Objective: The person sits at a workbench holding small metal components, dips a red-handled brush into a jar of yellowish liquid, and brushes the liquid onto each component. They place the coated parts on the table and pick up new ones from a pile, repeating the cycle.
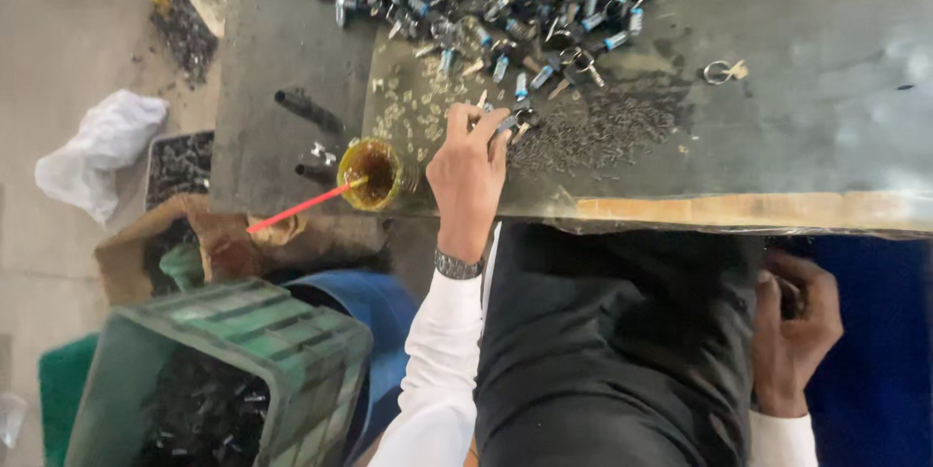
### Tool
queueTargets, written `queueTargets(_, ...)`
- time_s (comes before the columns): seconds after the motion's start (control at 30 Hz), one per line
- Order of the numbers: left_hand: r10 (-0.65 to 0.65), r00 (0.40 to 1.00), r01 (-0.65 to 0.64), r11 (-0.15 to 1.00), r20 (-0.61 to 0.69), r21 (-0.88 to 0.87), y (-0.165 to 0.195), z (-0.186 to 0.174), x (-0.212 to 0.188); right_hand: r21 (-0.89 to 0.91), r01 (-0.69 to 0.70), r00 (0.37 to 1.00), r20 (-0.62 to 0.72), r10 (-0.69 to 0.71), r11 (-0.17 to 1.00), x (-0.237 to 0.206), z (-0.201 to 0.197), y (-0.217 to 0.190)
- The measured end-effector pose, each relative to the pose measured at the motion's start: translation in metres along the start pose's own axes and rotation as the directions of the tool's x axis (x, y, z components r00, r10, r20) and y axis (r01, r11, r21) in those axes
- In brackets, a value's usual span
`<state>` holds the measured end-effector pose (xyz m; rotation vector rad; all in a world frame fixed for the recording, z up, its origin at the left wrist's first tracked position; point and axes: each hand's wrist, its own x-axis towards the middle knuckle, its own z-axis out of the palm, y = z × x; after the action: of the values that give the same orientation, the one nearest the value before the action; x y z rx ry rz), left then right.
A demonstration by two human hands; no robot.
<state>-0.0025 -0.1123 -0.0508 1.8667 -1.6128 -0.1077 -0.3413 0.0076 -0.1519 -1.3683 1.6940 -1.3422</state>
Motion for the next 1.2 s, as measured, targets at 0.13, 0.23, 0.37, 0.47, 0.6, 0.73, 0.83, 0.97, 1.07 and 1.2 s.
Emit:
queueTargets(0.13, 0.003, 0.998, -0.010, 0.992, 0.059, 0.128, -0.006, 0.014, 0.012, 0.014, -0.059, 0.998, 0.002, 0.059, 0.998, -0.002, 0.007, -0.016)
queueTargets(0.23, 0.003, 1.000, -0.004, 0.997, 0.005, 0.078, -0.009, 0.010, 0.012, 0.012, -0.089, 0.995, 0.040, 0.089, 0.996, -0.002, 0.011, -0.020)
queueTargets(0.37, 0.019, 0.993, -0.028, 0.997, -0.112, -0.075, -0.008, -0.015, 0.009, 0.046, -0.030, 0.991, 0.129, 0.023, 0.998, -0.004, 0.012, -0.038)
queueTargets(0.47, -0.046, 0.992, 0.006, 0.947, -0.118, -0.321, 0.004, -0.032, 0.004, 0.061, 0.158, 0.966, 0.198, -0.167, 0.986, 0.001, 0.018, -0.064)
queueTargets(0.6, -0.065, 0.986, 0.005, 0.932, -0.154, -0.363, 0.030, -0.045, -0.005, 0.175, 0.291, 0.903, 0.274, -0.331, 0.940, 0.002, 0.031, -0.100)
queueTargets(0.73, -0.027, 0.998, -0.005, 0.887, -0.062, -0.462, 0.062, -0.056, -0.036, 0.354, 0.183, 0.881, 0.354, -0.313, 0.917, 0.006, 0.048, -0.112)
queueTargets(0.83, 0.198, 0.969, -0.080, 0.813, 0.146, -0.577, 0.078, -0.056, -0.055, 0.309, -0.009, 0.823, 0.542, -0.168, 0.951, 0.008, 0.062, -0.103)
queueTargets(0.97, 0.130, 0.964, 0.015, 0.846, 0.234, -0.533, 0.082, -0.030, -0.060, 0.453, -0.428, 0.727, 0.687, -0.001, 0.782, -0.009, 0.082, -0.085)
queueTargets(1.07, 0.204, 0.964, -0.132, 0.925, 0.172, -0.357, 0.070, -0.006, -0.056, 0.558, -0.391, 0.757, 0.647, -0.088, 0.732, -0.024, 0.077, -0.066)
queueTargets(1.2, 0.378, 0.908, -0.348, 0.920, 0.180, -0.179, 0.055, 0.019, -0.053, 0.451, -0.664, 0.673, 0.708, 0.213, 0.597, -0.034, 0.066, -0.038)
